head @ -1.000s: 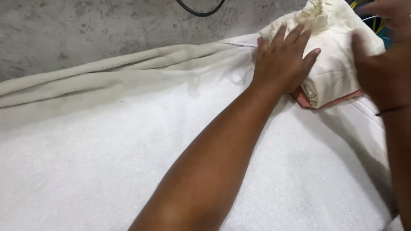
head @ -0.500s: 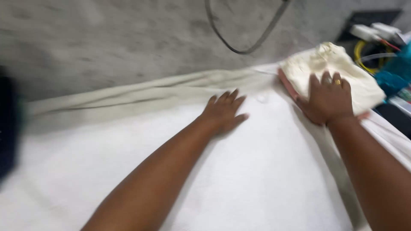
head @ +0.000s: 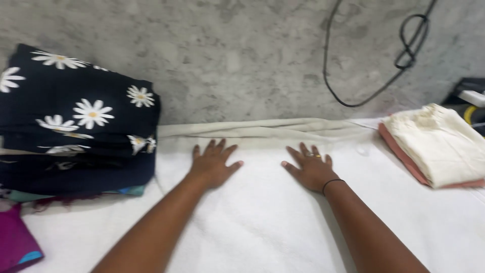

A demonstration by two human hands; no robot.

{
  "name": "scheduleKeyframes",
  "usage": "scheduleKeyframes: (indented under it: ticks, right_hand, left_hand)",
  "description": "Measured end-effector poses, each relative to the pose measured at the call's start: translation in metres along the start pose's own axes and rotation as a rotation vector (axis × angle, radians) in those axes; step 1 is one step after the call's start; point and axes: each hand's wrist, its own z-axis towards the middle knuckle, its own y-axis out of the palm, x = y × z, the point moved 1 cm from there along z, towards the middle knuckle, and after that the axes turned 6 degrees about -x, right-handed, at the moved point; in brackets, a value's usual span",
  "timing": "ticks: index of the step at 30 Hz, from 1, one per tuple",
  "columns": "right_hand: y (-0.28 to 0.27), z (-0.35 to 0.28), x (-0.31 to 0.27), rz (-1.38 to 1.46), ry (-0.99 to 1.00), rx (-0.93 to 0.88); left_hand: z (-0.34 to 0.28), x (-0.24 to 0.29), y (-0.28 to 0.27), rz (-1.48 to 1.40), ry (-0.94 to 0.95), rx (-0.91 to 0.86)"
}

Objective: The person folds a peach-colored cloth on a white surface, smoothing it out before stacking it. They then fold a white cloth, a dark blue cloth with white daisies, a dark blue cloth with a floral pattern, a dark blue cloth, a light blue cloth, and a maroon cloth, stacking each one on top of the previous.

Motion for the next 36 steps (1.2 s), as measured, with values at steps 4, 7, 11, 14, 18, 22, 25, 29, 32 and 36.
scheduleKeyframes:
  ticks: [4,7,11,14,18,22,25,29,32,36]
  right_hand:
    - [0.004,0.035,0.010,-0.059,0.098,0.081]
    - [0.002,0.055,0.017,-0.051,0.168,0.119]
    - [0.014,0.060,0.023,-0.083,0.182,0.117]
    - [0.018,0.055,0.016,-0.095,0.183,0.142]
    - [0.010,0.023,-0.037,-0.013,0.140,0.179]
    - [-0.032,-0.030,-0.133,0.310,0.061,0.125]
    - [-0.044,-0.032,-0.188,0.306,-0.130,0.031]
    - [-0.057,-0.029,-0.266,0.626,-0.420,0.068]
    - [-0.071,-0.023,-0.311,0.904,-0.419,0.013]
    - [-0.069,-0.005,-0.342,1.098,-0.371,-0.054]
  left_hand:
    - [0.005,0.000,-0.003,-0.019,0.010,0.028]
    - [0.009,-0.001,-0.007,-0.031,0.019,0.028]
    - [0.010,-0.003,-0.004,-0.058,0.053,0.075]
    - [0.006,-0.013,-0.020,-0.076,0.094,0.273]
    - [-0.040,-0.050,-0.100,-0.202,0.254,1.283]
    - [-0.110,-0.142,-0.156,-0.200,0.043,1.576]
    - [-0.137,-0.220,-0.159,-0.035,-0.256,1.743]
    - [-0.150,-0.262,-0.154,-0.597,-0.663,0.894]
    - [-0.162,-0.249,-0.163,-0.686,-0.649,0.706]
    - [-0.143,-0.240,-0.164,-0.384,-0.539,0.835]
